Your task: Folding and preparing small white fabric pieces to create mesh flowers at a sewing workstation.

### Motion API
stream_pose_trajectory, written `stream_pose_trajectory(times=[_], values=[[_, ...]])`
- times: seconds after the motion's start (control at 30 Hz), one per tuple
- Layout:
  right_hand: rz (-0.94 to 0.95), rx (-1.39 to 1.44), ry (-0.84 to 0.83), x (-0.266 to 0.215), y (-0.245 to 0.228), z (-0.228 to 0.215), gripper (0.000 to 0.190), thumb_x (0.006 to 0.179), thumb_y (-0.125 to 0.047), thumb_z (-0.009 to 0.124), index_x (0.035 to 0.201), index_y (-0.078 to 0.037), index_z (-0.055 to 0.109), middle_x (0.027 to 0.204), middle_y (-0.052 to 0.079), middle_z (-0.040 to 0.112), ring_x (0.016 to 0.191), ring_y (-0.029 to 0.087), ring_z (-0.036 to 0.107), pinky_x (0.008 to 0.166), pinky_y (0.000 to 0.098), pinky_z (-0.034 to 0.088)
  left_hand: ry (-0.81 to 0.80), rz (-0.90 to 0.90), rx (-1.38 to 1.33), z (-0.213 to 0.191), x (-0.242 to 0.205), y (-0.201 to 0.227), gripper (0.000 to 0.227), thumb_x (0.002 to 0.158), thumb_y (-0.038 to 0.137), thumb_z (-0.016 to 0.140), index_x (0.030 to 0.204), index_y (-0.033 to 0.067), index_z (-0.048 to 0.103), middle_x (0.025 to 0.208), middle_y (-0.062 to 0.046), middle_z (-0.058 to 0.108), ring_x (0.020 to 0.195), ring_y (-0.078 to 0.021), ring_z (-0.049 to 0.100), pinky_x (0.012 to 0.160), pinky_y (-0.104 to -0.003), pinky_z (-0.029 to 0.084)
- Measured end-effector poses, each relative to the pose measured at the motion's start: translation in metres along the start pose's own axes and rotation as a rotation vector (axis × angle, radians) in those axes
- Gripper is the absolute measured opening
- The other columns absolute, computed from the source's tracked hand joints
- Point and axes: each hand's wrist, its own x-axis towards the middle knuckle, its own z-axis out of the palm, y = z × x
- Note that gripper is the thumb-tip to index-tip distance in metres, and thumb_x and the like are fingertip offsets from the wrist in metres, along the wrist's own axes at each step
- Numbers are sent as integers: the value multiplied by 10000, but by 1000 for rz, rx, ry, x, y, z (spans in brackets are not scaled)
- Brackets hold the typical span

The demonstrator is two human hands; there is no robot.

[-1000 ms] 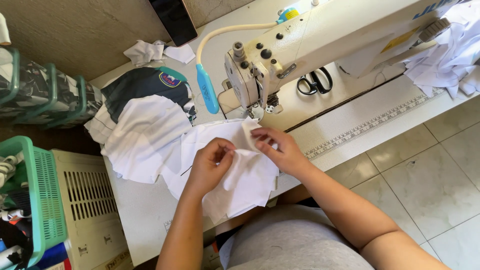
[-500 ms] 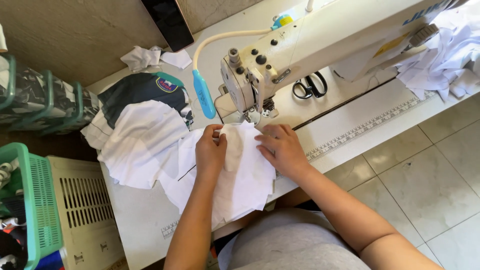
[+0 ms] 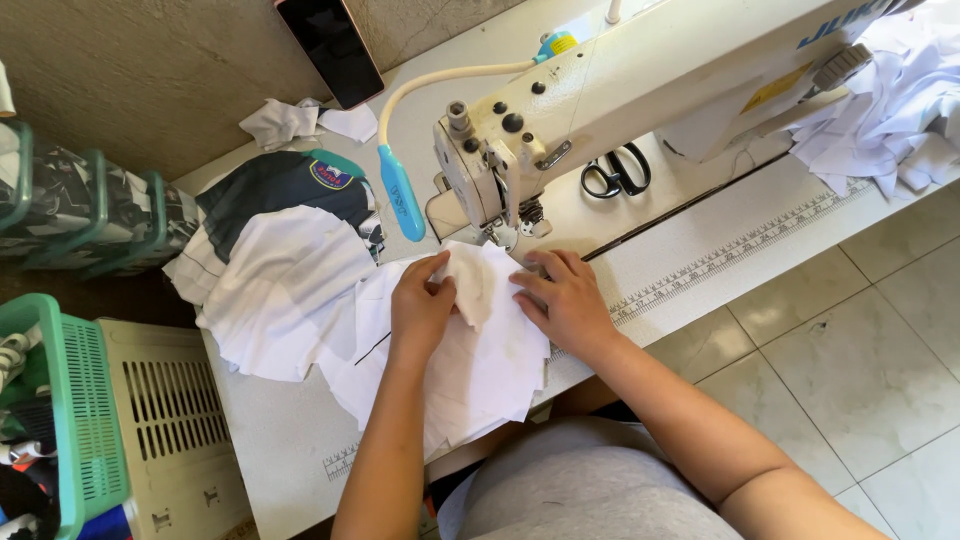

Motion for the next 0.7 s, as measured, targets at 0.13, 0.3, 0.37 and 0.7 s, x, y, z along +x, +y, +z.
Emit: stream_pose_trajectory(times=[0.13, 0.3, 0.37, 0.7], values=[[-8, -3, -1, -1, 2, 2, 234, 809, -245, 678, 1039, -202, 694, 1111, 86, 599, 1070, 319, 530, 813, 406, 430, -16, -49, -243, 8, 6, -24, 388, 862, -1, 570, 1247, 38, 591, 1278, -171, 524, 824, -166, 599, 690, -279, 602], [-2, -16, -2, -2, 6, 6, 241, 810, -263, 680, 1047, -222, 692, 1118, 69, 596, 1080, 308, 528, 823, 404, 429, -22, -79, -494, 15, 9, -34, 421, 894, 27, 562, 1313, 25, 521, 1330, -251, 438, 894, -194, 594, 744, -314, 595], [-4, -21, 1, -2, 6, 5, 238, 807, -262, 681, 1041, -222, 693, 1120, 68, 598, 1081, 305, 527, 827, 403, 427, -36, -44, -490, 20, 14, -47, 432, 887, 8, 570, 1316, 33, 520, 1327, -238, 441, 878, -185, 593, 740, -326, 601], [-7, -11, 7, -4, 5, 6, 232, 810, -266, 676, 1037, -220, 689, 1122, 68, 596, 1087, 301, 525, 831, 403, 424, -82, -138, -161, 16, 1, -37, 489, 881, 25, 592, 1355, 76, 483, 1344, -184, 479, 811, -157, 678, 778, -278, 593]])
